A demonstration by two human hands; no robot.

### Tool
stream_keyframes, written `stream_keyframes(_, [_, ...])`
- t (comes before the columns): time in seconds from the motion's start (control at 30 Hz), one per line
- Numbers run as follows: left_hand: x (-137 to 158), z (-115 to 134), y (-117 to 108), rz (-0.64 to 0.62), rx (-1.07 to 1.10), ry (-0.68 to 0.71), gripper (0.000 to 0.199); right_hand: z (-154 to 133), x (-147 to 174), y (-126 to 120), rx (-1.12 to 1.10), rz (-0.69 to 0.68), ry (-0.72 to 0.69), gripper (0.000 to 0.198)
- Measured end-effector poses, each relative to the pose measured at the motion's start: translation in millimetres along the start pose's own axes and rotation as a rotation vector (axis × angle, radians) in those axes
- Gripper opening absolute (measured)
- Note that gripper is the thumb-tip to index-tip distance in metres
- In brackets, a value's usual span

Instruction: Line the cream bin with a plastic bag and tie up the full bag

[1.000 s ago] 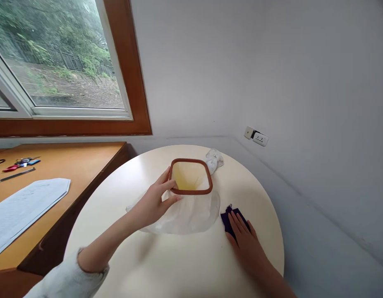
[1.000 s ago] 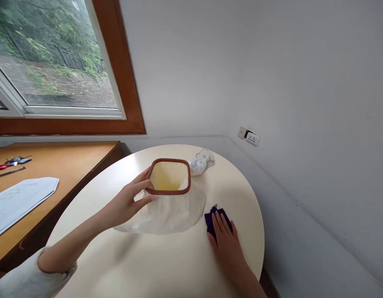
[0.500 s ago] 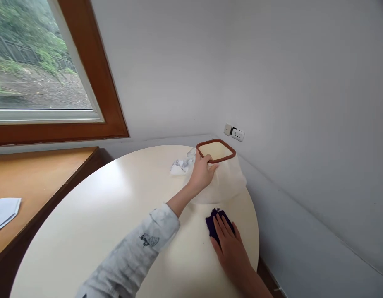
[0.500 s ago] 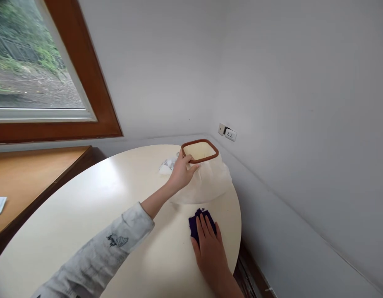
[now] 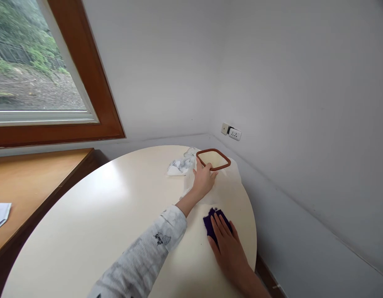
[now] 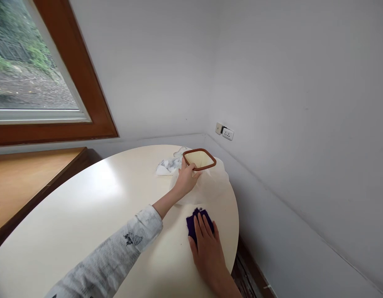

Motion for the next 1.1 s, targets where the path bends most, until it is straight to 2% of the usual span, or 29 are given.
stream_keyframes(0.13, [8,-3,-17,-0.011,-0.07,-0.01,0.042,8,-11,-3,0.006,-0.015,0.032,0.059])
stream_keyframes(0.23, [34,-15,-47,0.006,-0.153,0.026,0.043,23,-22,-7,0.006,-0.01,0.022,0.06])
stream_keyframes(0.4, [121,-65,-110,0.013,-0.247,-0.09,0.042,55,-34,-10,0.012,-0.037,0.016,0.063])
stream_keyframes(0.53, [203,-108,-148,-0.093,-0.379,-0.289,0.049,63,-36,-17,0.044,-0.022,-0.013,0.064])
stream_keyframes(0.6, [235,-118,-160,-0.158,-0.498,-0.237,0.055,53,-35,-27,0.059,0.069,-0.065,0.06])
stream_keyframes(0.67, [258,-121,-166,-0.25,-0.581,-0.158,0.061,32,-36,-38,0.044,0.179,-0.162,0.051])
stream_keyframes(0.73, [271,-121,-166,-0.345,-0.61,-0.103,0.063,1,-38,-46,0.007,0.22,-0.31,0.044])
stream_keyframes(0.8, [278,-122,-159,-0.415,-0.614,-0.08,0.064,-34,-42,-46,-0.008,0.158,-0.483,0.042])
stream_keyframes(0.87, [280,-124,-150,-0.44,-0.617,-0.065,0.065,-64,-48,-39,0.004,0.045,-0.598,0.049])
stream_keyframes(0.97, [281,-129,-137,-0.417,-0.624,-0.036,0.064,-90,-58,-20,0.024,-0.136,-0.635,0.057])
stream_keyframes(1.1, [283,-134,-133,-0.402,-0.628,-0.029,0.065,-95,-65,-5,0.031,-0.248,-0.599,0.058])
Point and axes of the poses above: each hand's wrist, its own x-axis away from the middle knuckle, its own y-axis out of the palm, z = x × y, the point moved 2 cm from there along -x, towards the middle knuckle, and after that the axes turned 7 degrees about -z, right-handed, at the moved point
